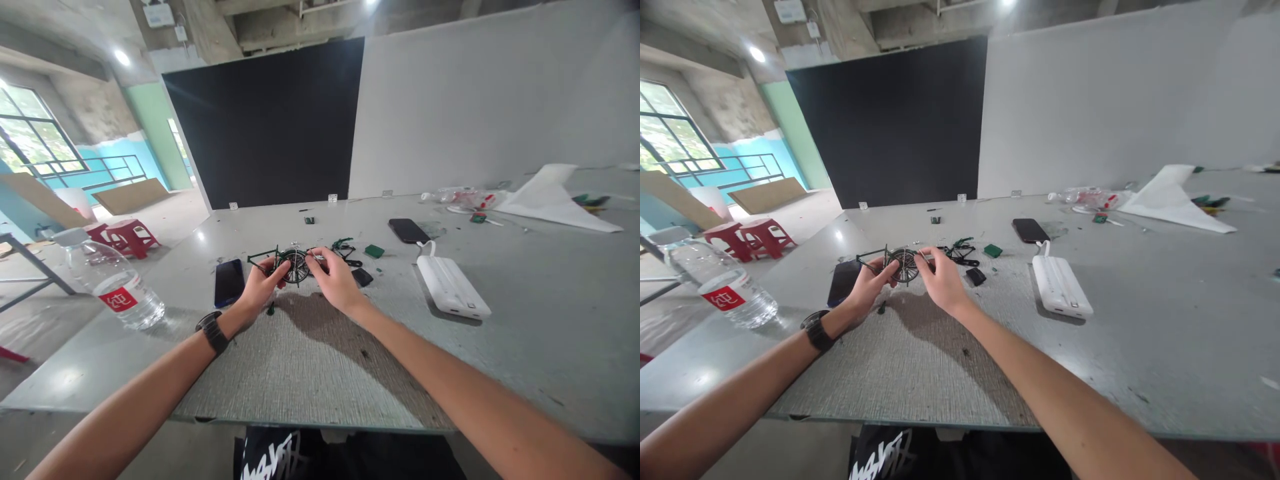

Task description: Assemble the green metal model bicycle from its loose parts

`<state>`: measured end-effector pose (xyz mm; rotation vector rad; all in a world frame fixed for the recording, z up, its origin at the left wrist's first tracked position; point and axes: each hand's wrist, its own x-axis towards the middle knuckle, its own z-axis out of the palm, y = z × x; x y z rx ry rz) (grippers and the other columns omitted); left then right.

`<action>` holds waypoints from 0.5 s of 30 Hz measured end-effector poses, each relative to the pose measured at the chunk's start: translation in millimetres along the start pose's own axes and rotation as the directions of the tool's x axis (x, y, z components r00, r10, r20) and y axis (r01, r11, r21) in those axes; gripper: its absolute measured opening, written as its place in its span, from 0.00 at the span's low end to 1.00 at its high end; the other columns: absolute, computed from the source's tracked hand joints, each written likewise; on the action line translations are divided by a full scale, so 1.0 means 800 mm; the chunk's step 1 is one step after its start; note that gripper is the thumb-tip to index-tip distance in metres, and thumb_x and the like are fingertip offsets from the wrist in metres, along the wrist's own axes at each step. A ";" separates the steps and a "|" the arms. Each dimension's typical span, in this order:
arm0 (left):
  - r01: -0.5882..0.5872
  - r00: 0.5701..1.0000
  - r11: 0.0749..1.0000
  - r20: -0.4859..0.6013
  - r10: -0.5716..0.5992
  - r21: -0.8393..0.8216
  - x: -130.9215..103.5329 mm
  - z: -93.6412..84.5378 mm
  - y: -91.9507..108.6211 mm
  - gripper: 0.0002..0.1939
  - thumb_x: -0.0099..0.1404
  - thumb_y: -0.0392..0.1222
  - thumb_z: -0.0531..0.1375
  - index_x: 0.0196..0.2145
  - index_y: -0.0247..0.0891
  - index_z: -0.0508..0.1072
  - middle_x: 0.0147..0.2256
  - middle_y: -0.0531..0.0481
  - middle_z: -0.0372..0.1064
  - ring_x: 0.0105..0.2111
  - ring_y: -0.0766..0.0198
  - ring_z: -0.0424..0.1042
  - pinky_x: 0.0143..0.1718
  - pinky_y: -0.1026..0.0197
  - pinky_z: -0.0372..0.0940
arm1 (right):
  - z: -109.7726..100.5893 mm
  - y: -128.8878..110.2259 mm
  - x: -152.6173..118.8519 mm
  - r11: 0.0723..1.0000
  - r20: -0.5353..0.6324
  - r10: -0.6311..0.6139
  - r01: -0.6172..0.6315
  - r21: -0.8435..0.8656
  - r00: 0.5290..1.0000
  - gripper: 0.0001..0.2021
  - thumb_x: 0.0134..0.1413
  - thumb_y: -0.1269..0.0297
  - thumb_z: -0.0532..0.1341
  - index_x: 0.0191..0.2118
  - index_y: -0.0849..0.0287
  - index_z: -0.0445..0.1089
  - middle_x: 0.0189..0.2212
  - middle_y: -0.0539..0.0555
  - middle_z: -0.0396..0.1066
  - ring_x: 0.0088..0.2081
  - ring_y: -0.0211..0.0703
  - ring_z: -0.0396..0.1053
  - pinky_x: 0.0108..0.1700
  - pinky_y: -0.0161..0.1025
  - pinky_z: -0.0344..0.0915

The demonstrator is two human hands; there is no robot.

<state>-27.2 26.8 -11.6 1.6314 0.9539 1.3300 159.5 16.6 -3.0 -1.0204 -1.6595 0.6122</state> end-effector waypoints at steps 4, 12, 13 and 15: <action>-0.007 1.000 0.999 0.000 0.007 0.049 0.001 0.001 0.002 0.19 0.64 0.55 0.63 0.26 0.37 0.72 0.23 0.51 0.66 0.22 0.67 0.62 0.24 0.62 0.58 | -0.003 -0.004 -0.003 1.000 0.019 0.017 -0.017 -0.004 1.000 0.15 0.66 0.50 0.57 0.47 0.56 0.69 0.27 0.51 0.70 0.27 0.44 0.67 0.30 0.41 0.61; -0.016 1.000 0.990 0.028 0.012 0.138 0.003 0.000 -0.009 0.14 0.62 0.51 0.66 0.29 0.36 0.74 0.24 0.54 0.66 0.23 0.67 0.62 0.24 0.64 0.56 | -0.010 -0.015 -0.004 0.998 0.061 -0.037 0.039 -0.040 0.997 0.18 0.67 0.48 0.56 0.47 0.56 0.72 0.21 0.47 0.62 0.22 0.40 0.57 0.27 0.39 0.53; -0.007 1.000 0.992 0.026 0.004 0.128 0.003 0.001 -0.009 0.14 0.61 0.51 0.66 0.31 0.36 0.75 0.24 0.53 0.67 0.23 0.67 0.62 0.24 0.64 0.56 | -0.011 -0.014 -0.004 0.999 0.063 -0.027 0.030 -0.043 0.998 0.18 0.67 0.47 0.56 0.46 0.56 0.73 0.21 0.47 0.61 0.22 0.40 0.57 0.27 0.39 0.53; 0.007 1.000 0.994 0.017 -0.009 0.109 0.003 0.001 -0.008 0.15 0.61 0.52 0.67 0.34 0.35 0.77 0.25 0.53 0.67 0.23 0.67 0.62 0.24 0.64 0.56 | -0.011 -0.011 -0.002 0.999 0.059 -0.009 0.011 -0.045 0.998 0.19 0.66 0.46 0.56 0.45 0.56 0.73 0.20 0.46 0.60 0.22 0.40 0.56 0.26 0.39 0.52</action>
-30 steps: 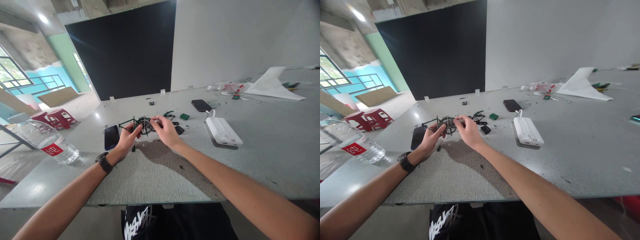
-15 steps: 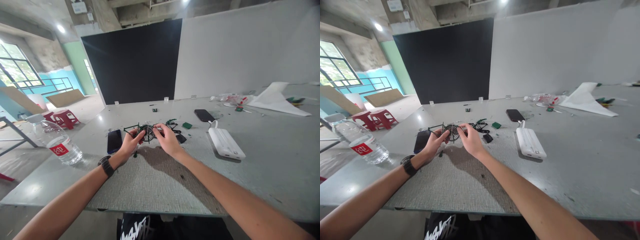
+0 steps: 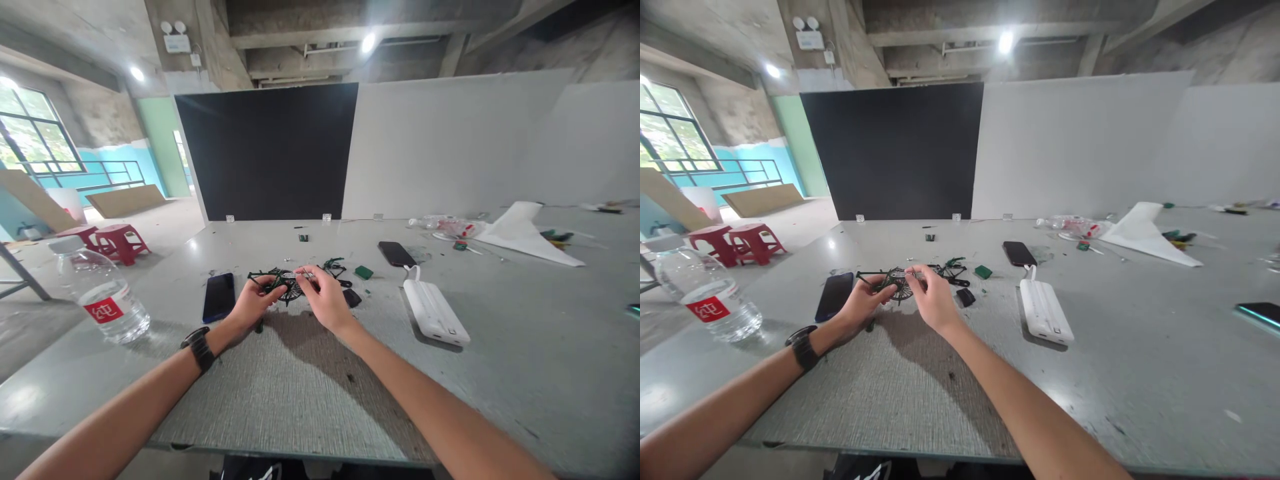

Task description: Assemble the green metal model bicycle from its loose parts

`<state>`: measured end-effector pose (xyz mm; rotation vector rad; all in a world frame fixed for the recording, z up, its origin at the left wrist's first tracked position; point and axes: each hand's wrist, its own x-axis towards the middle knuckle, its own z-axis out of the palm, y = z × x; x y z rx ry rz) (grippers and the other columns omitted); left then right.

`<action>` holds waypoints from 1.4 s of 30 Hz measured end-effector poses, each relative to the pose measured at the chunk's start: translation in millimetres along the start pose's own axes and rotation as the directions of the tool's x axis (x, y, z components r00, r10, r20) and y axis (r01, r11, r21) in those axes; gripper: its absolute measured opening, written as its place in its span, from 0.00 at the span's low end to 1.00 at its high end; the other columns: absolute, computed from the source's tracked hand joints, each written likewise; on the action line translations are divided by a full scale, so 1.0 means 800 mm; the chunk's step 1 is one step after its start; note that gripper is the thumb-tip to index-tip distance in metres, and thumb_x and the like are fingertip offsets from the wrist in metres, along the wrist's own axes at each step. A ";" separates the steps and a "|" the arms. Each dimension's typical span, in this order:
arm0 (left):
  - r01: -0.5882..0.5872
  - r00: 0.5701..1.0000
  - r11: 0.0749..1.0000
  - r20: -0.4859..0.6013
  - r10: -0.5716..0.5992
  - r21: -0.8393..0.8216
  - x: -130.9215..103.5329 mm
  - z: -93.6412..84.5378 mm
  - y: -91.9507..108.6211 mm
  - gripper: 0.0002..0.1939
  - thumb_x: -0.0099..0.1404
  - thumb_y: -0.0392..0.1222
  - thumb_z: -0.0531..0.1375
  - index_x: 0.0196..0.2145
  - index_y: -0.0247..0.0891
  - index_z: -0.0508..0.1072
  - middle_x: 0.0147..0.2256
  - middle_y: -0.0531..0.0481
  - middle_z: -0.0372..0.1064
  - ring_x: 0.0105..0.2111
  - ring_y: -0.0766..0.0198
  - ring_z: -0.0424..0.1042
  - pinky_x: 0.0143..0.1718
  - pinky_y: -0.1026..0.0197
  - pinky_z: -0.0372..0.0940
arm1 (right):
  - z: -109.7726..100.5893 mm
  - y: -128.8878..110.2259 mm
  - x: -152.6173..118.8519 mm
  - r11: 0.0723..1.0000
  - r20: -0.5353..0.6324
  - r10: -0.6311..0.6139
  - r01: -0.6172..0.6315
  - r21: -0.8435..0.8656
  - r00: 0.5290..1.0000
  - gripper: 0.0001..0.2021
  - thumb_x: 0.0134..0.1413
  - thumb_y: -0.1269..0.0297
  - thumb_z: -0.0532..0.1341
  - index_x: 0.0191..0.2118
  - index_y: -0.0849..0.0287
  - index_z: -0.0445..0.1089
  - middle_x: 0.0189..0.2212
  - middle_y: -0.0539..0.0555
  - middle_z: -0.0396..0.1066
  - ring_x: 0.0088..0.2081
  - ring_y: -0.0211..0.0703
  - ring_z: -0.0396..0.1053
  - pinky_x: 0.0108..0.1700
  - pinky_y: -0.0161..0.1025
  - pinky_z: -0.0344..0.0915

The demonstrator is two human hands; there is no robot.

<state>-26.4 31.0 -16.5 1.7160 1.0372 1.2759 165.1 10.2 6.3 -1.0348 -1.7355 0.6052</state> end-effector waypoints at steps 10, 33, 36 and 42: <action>0.026 1.000 1.000 0.002 -0.026 -0.009 0.000 -0.001 0.015 0.13 0.58 0.49 0.67 0.30 0.34 0.76 0.21 0.52 0.68 0.23 0.66 0.65 0.26 0.62 0.60 | -0.011 0.031 0.012 0.998 -0.087 -0.008 0.003 -0.055 0.996 0.21 0.65 0.45 0.55 0.42 0.58 0.74 0.32 0.56 0.76 0.32 0.48 0.72 0.36 0.41 0.63; 0.050 0.998 0.998 -0.025 -0.049 0.041 0.000 -0.005 0.006 0.18 0.62 0.55 0.65 0.33 0.34 0.74 0.21 0.51 0.69 0.22 0.64 0.67 0.25 0.61 0.58 | -0.015 0.040 0.014 0.980 0.031 -0.059 0.064 -0.186 0.998 0.23 0.69 0.44 0.50 0.47 0.56 0.72 0.31 0.54 0.76 0.30 0.47 0.71 0.34 0.40 0.63; 0.052 0.998 0.998 -0.028 -0.052 0.032 0.000 -0.007 0.006 0.18 0.62 0.55 0.65 0.34 0.34 0.75 0.22 0.51 0.69 0.22 0.64 0.67 0.25 0.62 0.57 | -0.020 0.041 0.016 0.975 0.055 -0.074 0.084 -0.206 0.996 0.24 0.69 0.43 0.49 0.46 0.56 0.73 0.29 0.53 0.75 0.29 0.46 0.71 0.35 0.39 0.62; 0.045 0.999 0.999 -0.025 -0.044 0.022 -0.001 -0.008 0.008 0.17 0.62 0.54 0.65 0.33 0.34 0.75 0.22 0.50 0.70 0.22 0.64 0.66 0.24 0.62 0.58 | -0.027 0.041 0.017 0.969 0.091 -0.077 0.096 -0.228 0.993 0.24 0.69 0.43 0.49 0.47 0.57 0.73 0.25 0.51 0.72 0.25 0.44 0.67 0.31 0.39 0.57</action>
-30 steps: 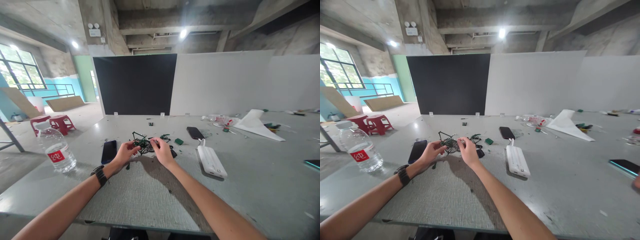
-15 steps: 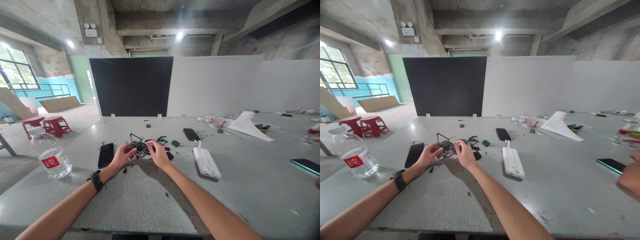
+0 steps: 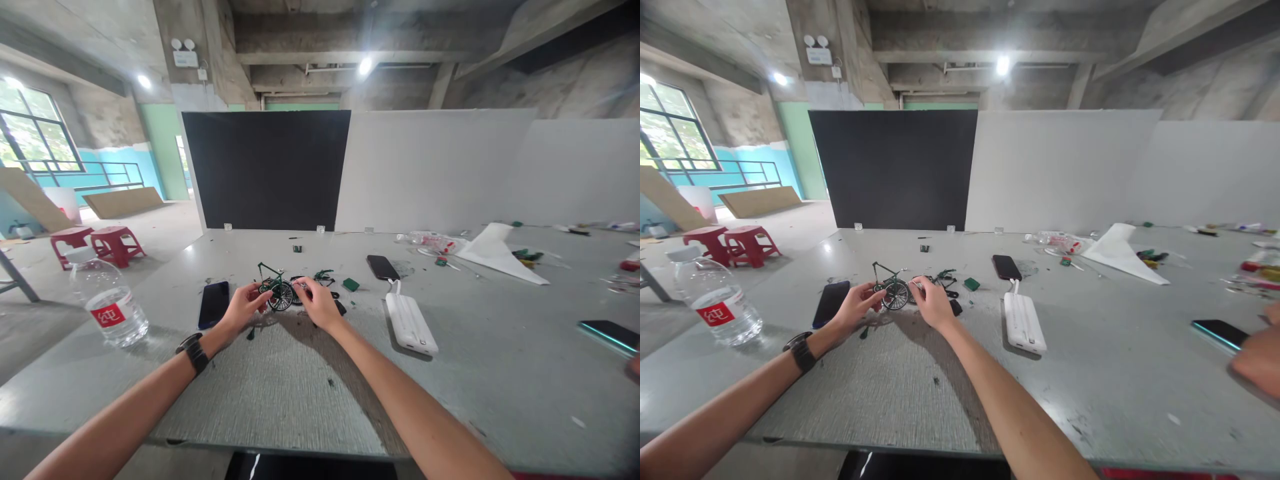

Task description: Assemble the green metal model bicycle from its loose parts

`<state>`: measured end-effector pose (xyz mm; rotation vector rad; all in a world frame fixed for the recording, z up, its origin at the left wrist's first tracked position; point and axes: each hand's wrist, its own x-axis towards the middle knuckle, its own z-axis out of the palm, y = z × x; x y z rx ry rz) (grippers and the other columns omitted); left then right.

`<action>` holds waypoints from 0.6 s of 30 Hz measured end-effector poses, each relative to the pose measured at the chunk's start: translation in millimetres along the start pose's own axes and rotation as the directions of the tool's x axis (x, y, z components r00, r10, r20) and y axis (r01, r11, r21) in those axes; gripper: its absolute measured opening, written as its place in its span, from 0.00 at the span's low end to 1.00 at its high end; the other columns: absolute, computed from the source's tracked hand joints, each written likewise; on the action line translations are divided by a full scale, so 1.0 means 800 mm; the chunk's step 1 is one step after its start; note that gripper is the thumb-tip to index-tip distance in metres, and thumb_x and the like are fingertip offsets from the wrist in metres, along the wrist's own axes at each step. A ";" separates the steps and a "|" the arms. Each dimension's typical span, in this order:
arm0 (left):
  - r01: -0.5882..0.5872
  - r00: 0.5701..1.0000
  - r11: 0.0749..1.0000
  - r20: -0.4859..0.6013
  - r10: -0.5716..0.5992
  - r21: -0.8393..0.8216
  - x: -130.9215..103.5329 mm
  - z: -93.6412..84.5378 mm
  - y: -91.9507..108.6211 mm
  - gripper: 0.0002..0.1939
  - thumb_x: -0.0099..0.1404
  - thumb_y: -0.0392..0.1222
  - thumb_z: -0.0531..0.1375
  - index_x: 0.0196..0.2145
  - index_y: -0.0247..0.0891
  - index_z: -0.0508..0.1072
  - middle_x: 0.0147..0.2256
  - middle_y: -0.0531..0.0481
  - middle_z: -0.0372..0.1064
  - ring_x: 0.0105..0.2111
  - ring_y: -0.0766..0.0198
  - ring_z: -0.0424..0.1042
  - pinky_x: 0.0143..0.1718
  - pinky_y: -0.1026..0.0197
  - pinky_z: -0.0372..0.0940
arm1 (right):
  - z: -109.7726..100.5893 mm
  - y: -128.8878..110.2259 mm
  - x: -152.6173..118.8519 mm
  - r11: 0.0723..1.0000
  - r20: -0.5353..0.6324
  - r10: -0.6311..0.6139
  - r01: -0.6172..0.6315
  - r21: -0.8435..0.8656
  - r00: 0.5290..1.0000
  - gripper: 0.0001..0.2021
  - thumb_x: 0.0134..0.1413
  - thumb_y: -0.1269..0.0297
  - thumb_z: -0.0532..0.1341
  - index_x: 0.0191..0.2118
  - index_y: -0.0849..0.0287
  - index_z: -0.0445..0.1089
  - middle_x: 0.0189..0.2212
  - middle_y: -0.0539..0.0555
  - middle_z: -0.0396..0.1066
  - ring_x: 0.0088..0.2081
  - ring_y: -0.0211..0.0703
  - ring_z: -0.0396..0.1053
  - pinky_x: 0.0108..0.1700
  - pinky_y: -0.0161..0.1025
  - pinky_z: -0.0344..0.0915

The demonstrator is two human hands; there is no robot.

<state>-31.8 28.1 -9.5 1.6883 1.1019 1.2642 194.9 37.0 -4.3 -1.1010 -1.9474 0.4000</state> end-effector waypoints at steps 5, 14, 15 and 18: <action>0.024 1.000 0.999 0.012 -0.024 -0.041 0.000 0.002 0.001 0.18 0.61 0.54 0.66 0.34 0.34 0.75 0.23 0.49 0.71 0.23 0.64 0.68 0.25 0.62 0.62 | 0.001 0.001 0.000 1.000 0.023 -0.009 0.009 -0.001 1.000 0.23 0.69 0.44 0.50 0.47 0.58 0.73 0.30 0.54 0.76 0.29 0.45 0.70 0.34 0.39 0.59; 0.025 0.999 0.998 0.043 -0.022 -0.065 0.000 0.003 -0.004 0.18 0.61 0.53 0.66 0.37 0.33 0.76 0.27 0.48 0.73 0.24 0.64 0.71 0.28 0.61 0.66 | 0.001 0.001 0.002 1.000 0.036 -0.014 0.015 -0.013 0.999 0.23 0.70 0.46 0.50 0.46 0.58 0.73 0.27 0.53 0.75 0.26 0.43 0.68 0.31 0.38 0.57; 0.023 0.999 0.998 0.048 -0.020 -0.060 0.000 0.002 -0.004 0.18 0.62 0.53 0.66 0.37 0.33 0.76 0.27 0.48 0.73 0.25 0.64 0.71 0.28 0.62 0.66 | 0.002 0.001 0.002 1.000 0.033 -0.018 0.019 -0.012 0.999 0.22 0.70 0.46 0.50 0.46 0.58 0.73 0.27 0.53 0.75 0.25 0.43 0.68 0.30 0.37 0.57; 0.034 0.998 0.998 0.063 -0.031 -0.045 -0.001 0.001 -0.004 0.18 0.62 0.53 0.66 0.35 0.32 0.76 0.26 0.48 0.73 0.25 0.64 0.70 0.28 0.62 0.65 | 0.003 0.000 0.002 0.999 0.018 -0.031 0.031 -0.013 0.999 0.20 0.70 0.47 0.51 0.45 0.57 0.73 0.27 0.52 0.74 0.25 0.42 0.67 0.30 0.37 0.57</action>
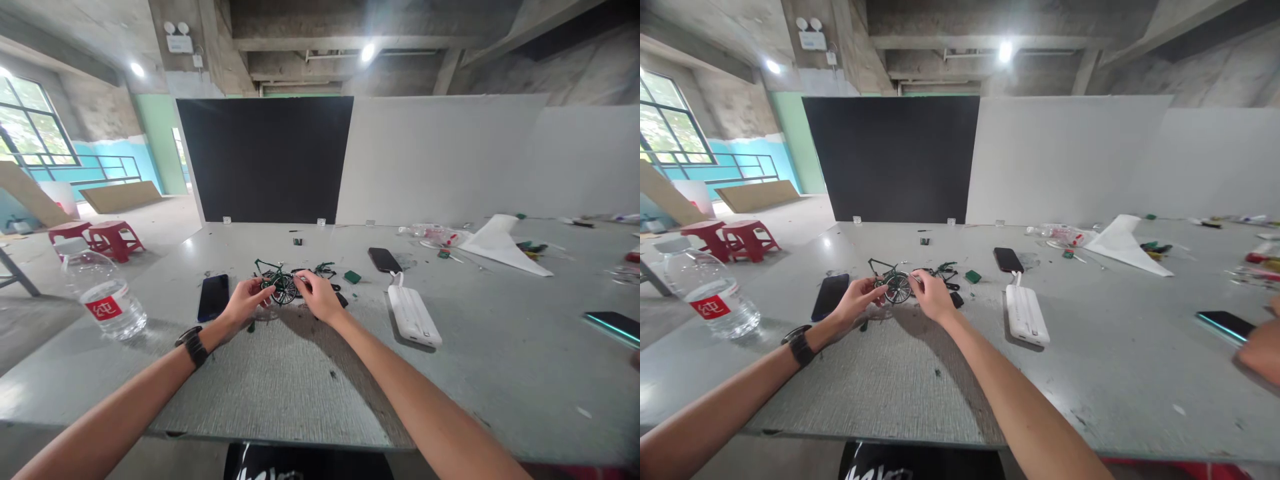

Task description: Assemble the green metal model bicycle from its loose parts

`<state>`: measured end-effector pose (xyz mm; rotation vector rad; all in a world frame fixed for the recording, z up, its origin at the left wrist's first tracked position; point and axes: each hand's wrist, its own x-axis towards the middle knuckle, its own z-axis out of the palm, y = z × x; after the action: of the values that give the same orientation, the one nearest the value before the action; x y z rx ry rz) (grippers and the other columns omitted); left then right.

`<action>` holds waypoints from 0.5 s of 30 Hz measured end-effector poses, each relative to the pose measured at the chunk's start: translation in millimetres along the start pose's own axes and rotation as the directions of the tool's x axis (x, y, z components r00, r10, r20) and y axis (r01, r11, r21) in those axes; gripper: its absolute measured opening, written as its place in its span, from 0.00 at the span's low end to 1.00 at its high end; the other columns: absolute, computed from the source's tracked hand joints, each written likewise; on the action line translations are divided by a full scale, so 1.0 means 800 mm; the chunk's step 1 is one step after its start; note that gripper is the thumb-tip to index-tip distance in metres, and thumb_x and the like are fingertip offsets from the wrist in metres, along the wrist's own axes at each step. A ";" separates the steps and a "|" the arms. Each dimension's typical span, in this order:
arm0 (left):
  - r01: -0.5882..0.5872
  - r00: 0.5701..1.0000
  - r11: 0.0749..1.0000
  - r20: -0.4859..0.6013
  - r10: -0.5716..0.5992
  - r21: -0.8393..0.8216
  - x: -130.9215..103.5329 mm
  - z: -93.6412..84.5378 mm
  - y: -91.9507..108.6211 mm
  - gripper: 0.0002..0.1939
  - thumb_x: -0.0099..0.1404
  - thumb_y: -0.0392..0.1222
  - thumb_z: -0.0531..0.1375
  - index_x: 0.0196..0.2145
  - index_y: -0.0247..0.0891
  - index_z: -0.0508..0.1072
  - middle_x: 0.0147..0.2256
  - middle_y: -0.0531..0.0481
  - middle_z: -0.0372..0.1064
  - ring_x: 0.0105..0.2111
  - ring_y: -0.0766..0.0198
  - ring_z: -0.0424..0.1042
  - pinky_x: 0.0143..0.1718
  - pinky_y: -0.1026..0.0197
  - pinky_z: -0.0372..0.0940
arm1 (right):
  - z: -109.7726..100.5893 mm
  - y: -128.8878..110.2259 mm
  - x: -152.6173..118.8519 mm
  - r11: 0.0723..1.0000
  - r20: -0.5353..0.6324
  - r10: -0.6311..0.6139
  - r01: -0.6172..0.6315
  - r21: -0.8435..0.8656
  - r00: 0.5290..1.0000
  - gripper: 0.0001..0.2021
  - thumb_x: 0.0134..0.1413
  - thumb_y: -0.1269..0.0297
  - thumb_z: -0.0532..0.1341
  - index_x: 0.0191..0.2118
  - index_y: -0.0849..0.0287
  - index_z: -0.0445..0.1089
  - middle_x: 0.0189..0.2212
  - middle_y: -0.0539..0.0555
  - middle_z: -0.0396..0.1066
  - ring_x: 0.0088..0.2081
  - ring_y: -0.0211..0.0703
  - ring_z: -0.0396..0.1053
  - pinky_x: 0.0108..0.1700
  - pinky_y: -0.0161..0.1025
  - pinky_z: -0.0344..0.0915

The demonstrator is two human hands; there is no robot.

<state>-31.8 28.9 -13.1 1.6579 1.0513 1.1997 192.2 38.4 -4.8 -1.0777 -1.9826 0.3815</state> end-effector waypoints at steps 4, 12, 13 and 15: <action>-0.006 1.000 1.000 -0.003 0.006 -0.003 0.002 0.001 -0.003 0.17 0.60 0.53 0.66 0.33 0.33 0.76 0.26 0.48 0.73 0.24 0.64 0.70 0.27 0.62 0.65 | -0.001 -0.001 0.001 1.000 -0.017 -0.004 0.003 -0.015 1.000 0.19 0.69 0.49 0.52 0.45 0.57 0.73 0.25 0.51 0.73 0.24 0.42 0.66 0.30 0.37 0.57; -0.002 0.998 0.998 -0.068 0.007 0.065 0.007 0.003 -0.009 0.16 0.59 0.51 0.65 0.34 0.33 0.77 0.25 0.48 0.74 0.23 0.64 0.69 0.26 0.61 0.64 | -0.007 -0.002 0.000 0.999 0.009 0.034 -0.034 -0.034 0.999 0.17 0.67 0.52 0.55 0.49 0.58 0.72 0.28 0.52 0.74 0.27 0.42 0.68 0.30 0.37 0.58; -0.003 0.998 0.999 -0.067 0.007 0.049 0.007 0.003 -0.009 0.16 0.59 0.51 0.65 0.35 0.33 0.77 0.25 0.48 0.74 0.23 0.64 0.69 0.26 0.62 0.64 | -0.008 -0.002 0.000 0.999 0.018 0.037 -0.036 -0.038 0.999 0.17 0.67 0.52 0.56 0.49 0.58 0.72 0.27 0.52 0.74 0.26 0.42 0.67 0.30 0.37 0.57; -0.009 0.998 1.000 -0.064 0.010 0.019 0.007 0.003 -0.008 0.16 0.59 0.50 0.66 0.37 0.33 0.78 0.25 0.49 0.74 0.23 0.64 0.69 0.25 0.62 0.64 | -0.008 -0.002 0.000 0.998 0.033 0.042 -0.040 -0.041 0.999 0.16 0.66 0.52 0.56 0.47 0.58 0.73 0.25 0.51 0.73 0.24 0.41 0.65 0.29 0.36 0.56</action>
<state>-29.6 36.0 -18.2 1.6498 1.0986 1.2605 196.5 36.9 0.1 -1.1460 -2.0083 0.3853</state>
